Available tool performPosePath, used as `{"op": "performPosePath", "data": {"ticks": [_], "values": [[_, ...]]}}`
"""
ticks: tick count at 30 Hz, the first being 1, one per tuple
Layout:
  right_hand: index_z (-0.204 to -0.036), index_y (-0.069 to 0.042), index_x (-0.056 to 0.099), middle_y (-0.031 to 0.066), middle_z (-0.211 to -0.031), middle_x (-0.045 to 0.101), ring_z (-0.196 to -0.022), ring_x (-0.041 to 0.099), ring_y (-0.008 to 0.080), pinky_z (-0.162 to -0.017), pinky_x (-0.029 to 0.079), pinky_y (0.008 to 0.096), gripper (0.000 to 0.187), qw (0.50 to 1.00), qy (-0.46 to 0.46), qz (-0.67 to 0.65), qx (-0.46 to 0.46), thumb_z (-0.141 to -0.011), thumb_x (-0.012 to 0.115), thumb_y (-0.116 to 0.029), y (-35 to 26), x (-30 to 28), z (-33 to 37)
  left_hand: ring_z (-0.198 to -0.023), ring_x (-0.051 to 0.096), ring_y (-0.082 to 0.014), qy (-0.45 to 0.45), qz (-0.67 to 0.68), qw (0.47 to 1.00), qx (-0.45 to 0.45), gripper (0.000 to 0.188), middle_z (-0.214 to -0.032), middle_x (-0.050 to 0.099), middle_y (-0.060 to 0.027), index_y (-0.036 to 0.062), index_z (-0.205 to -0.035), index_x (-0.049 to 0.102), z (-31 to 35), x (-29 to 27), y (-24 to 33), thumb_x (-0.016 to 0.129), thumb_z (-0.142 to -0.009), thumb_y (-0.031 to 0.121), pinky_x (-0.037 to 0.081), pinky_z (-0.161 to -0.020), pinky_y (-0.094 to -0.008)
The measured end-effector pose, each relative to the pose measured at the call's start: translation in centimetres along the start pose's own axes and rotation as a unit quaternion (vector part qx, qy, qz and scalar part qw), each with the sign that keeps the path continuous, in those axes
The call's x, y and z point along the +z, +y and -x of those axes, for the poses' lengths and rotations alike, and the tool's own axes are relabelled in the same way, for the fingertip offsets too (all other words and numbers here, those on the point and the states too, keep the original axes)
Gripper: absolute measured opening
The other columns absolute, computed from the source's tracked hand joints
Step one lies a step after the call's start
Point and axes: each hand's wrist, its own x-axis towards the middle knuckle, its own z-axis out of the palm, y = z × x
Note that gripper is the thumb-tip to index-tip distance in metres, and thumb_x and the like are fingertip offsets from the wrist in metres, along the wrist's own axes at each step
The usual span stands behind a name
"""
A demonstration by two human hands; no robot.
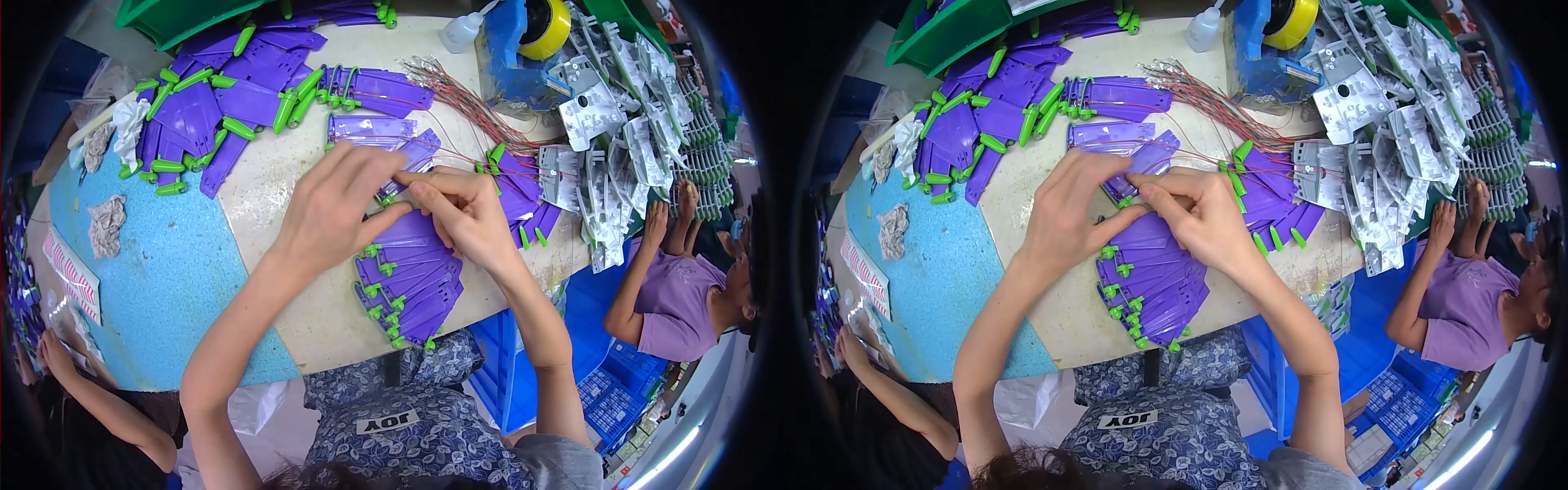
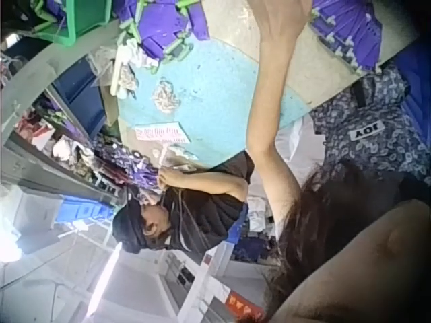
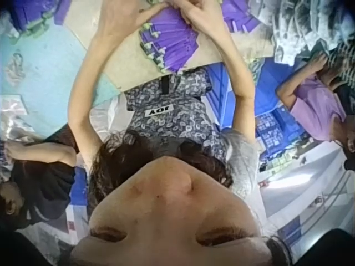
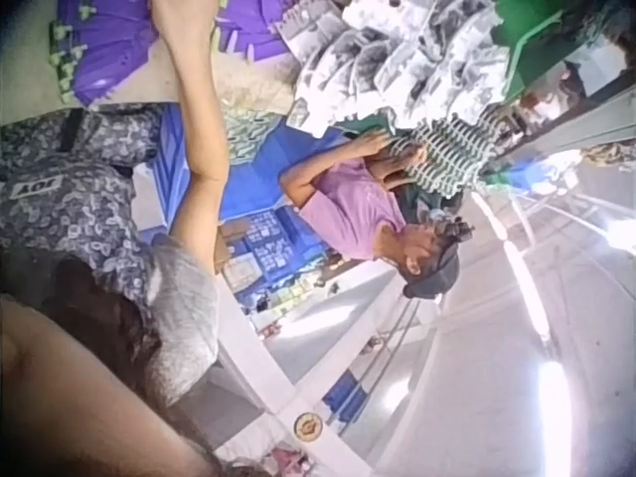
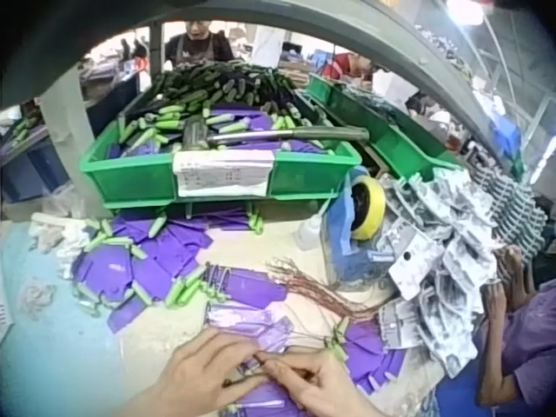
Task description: The person assembles small plastic electronic components by attaching wires to connectors and applying glue from a glue bottle with a glue dispenser to secure them.
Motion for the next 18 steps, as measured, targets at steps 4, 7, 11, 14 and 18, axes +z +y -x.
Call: {"op": "performPosePath", "data": {"ticks": [4,7,11,14,18], "values": [[-0.103,0.000,0.075,0.0118,-0.074,0.063,-0.060,0.063,0.0234,-0.056,0.048,0.0364,0.019,0.937,0.112,0.250,-0.215,-0.087,0.068,-0.009,-0.3,1.3,0.0,-0.087,0.060,-0.0244,0.064,-0.080,0.995,0.019,0.030,-0.097,0.063,-0.0090,0.0032,-0.100,0.069,1.1,0.7,0.5,0.080,-0.073,0.012,0.053,-0.067,-0.0348],[-0.094,0.001,0.074,0.0171,-0.080,0.065,-0.067,0.065,0.0340,-0.061,0.051,0.0409,0.013,0.882,0.248,0.297,-0.271,-0.083,0.069,-0.005,-2.9,-0.9,-2.2,-0.093,0.061,-0.0263,0.026,-0.086,0.996,-0.023,0.025,-0.105,0.063,-0.0107,0.0043,-0.094,0.071,0.6,0.3,1.1,0.080,-0.071,0.011,0.053,-0.073,-0.0368],[-0.087,0.001,0.074,0.0191,-0.084,0.066,-0.073,0.067,0.0373,-0.067,0.053,0.0438,0.010,0.845,0.299,0.299,-0.328,-0.081,0.070,-0.005,-2.4,-4.0,-7.8,-0.113,0.057,-0.0312,-0.009,-0.165,0.986,0.017,0.023,-0.117,0.062,-0.0112,0.0076,-0.091,0.069,-1.7,-0.8,1.4,0.079,-0.071,0.012,0.044,-0.096,-0.0468],[-0.091,0.003,0.074,0.0137,-0.084,0.067,-0.067,0.066,0.0237,-0.062,0.052,0.0331,0.013,0.853,0.260,0.331,-0.309,-0.080,0.076,-0.003,-1.5,-3.4,-9.0,-0.125,0.051,-0.0335,-0.021,-0.123,0.991,0.041,0.021,-0.120,0.063,-0.0091,0.0087,-0.087,0.066,-3.5,-1.2,-0.4,0.078,-0.071,0.015,0.035,-0.102,-0.0511],[-0.092,-0.002,0.075,0.0185,-0.089,0.067,-0.079,0.068,0.0337,-0.073,0.055,0.0395,0.012,0.847,0.258,0.265,-0.381,-0.081,0.072,-0.004,-3.3,-3.7,-7.6,-0.122,0.053,-0.0328,-0.006,-0.116,0.992,0.055,0.024,-0.116,0.064,-0.0035,0.0083,-0.089,0.063,-3.6,-1.3,-2.7,0.077,-0.073,0.019,0.039,-0.101,-0.0502]]}}
